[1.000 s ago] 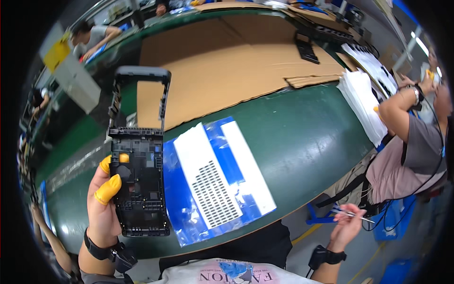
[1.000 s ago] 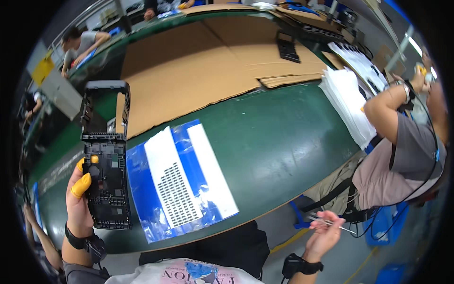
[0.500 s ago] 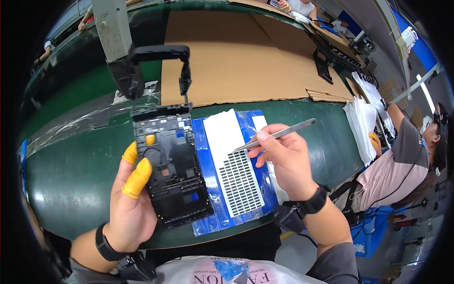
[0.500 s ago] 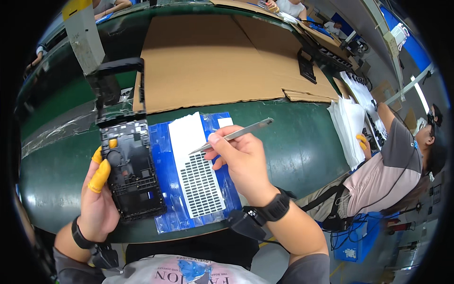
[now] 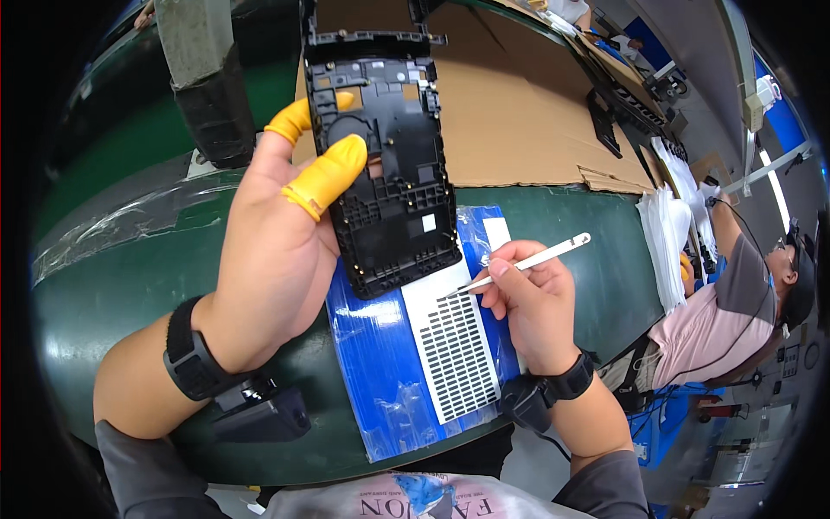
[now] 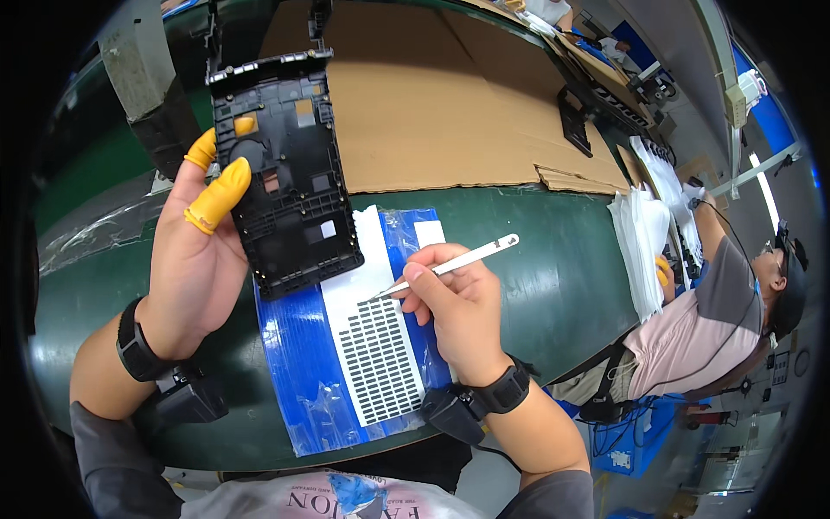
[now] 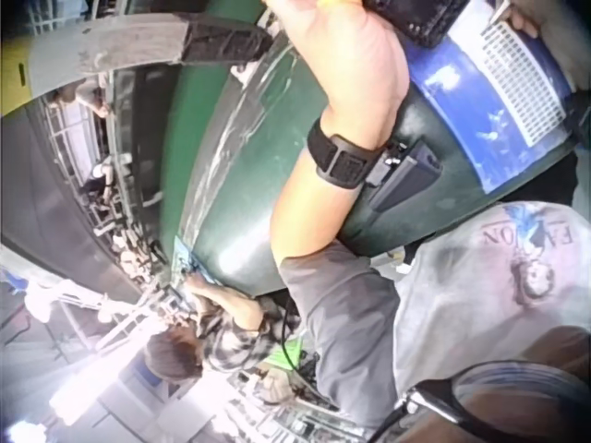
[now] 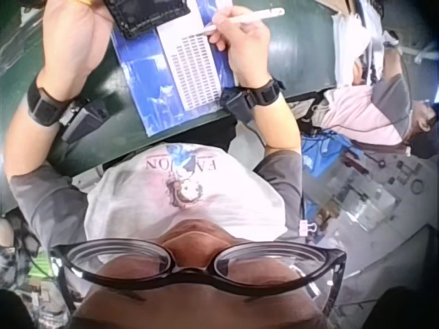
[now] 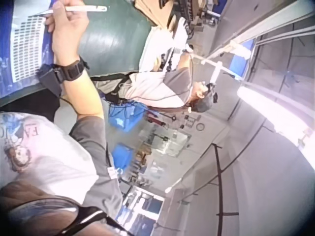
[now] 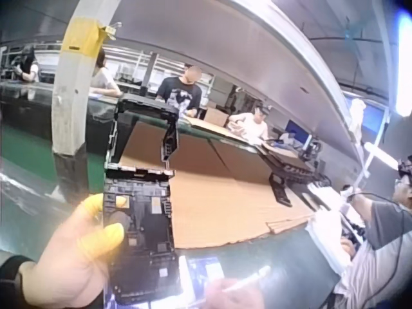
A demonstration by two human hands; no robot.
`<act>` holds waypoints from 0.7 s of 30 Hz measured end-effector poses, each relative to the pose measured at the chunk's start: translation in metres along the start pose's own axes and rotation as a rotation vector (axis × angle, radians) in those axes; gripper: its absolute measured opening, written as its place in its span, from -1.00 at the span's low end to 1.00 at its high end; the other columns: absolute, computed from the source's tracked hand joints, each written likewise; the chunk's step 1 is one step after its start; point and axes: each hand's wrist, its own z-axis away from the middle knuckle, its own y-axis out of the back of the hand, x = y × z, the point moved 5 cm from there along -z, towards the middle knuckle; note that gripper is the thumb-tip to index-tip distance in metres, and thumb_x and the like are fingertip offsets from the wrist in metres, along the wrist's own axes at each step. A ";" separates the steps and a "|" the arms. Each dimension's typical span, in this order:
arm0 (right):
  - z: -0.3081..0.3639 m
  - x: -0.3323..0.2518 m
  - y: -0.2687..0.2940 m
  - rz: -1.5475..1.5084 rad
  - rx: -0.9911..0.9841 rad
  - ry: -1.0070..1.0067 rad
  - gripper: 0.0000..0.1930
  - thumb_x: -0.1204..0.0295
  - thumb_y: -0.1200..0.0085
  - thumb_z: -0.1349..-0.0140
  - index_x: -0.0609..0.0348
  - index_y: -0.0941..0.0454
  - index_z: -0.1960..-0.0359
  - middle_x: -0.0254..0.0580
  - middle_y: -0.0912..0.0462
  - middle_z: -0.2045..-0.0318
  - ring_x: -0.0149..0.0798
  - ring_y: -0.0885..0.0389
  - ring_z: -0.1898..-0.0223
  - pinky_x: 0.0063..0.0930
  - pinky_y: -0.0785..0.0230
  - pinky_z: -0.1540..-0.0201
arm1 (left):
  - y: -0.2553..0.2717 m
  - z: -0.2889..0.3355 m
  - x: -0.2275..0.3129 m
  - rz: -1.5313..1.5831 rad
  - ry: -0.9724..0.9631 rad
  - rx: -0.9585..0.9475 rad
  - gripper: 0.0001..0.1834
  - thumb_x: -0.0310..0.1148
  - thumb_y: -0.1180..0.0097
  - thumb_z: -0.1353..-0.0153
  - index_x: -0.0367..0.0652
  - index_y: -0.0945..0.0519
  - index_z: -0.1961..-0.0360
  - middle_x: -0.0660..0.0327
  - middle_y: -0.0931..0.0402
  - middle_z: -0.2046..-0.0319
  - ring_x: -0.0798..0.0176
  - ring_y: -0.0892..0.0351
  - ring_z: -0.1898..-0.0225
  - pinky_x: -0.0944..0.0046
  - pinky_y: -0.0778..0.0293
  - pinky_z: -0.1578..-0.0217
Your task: The recorder is assembling an electronic device component using tweezers and manual manipulation on a factory line.
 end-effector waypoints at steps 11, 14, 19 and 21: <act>0.001 -0.004 -0.002 0.039 -0.008 -0.003 -0.88 0.54 0.03 -0.04 0.31 -0.39 0.36 -0.21 -0.52 0.57 -0.54 -0.42 0.63 -0.81 -0.16 0.64 | 0.007 -0.002 -0.016 0.069 0.153 -0.035 -0.66 -0.45 0.16 -0.15 -0.14 -0.18 0.03 0.21 -0.32 0.19 0.36 -0.37 0.18 0.32 -0.36 0.15; 0.005 -0.033 -0.005 -0.082 -0.002 -0.006 -0.85 0.56 0.05 -0.04 0.31 -0.37 0.32 -0.13 -0.53 0.55 -0.52 -0.41 0.64 -0.78 -0.18 0.63 | 0.002 0.001 -0.022 0.134 0.211 0.001 -0.66 -0.45 0.16 -0.15 -0.12 -0.18 0.03 0.21 -0.30 0.18 0.37 -0.36 0.18 0.32 -0.36 0.15; 0.005 -0.084 -0.042 -0.118 -0.107 0.373 -0.83 0.58 0.04 -0.04 0.33 -0.36 0.30 -0.09 -0.54 0.52 -0.54 -0.39 0.61 -0.76 -0.19 0.58 | -0.002 0.014 -0.026 0.235 0.366 -0.014 -0.65 -0.42 0.21 -0.17 -0.08 -0.14 -0.01 0.15 -0.26 0.10 0.26 -0.33 0.08 0.24 -0.34 0.12; 0.004 -0.068 -0.048 -0.109 -0.125 0.378 -0.81 0.60 0.02 -0.03 0.35 -0.35 0.28 -0.11 -0.55 0.50 -0.55 -0.40 0.57 -0.76 -0.21 0.53 | -0.008 0.018 -0.021 0.269 0.366 -0.035 -0.65 -0.40 0.20 -0.17 -0.07 -0.15 0.00 0.16 -0.26 0.09 0.26 -0.33 0.08 0.24 -0.35 0.13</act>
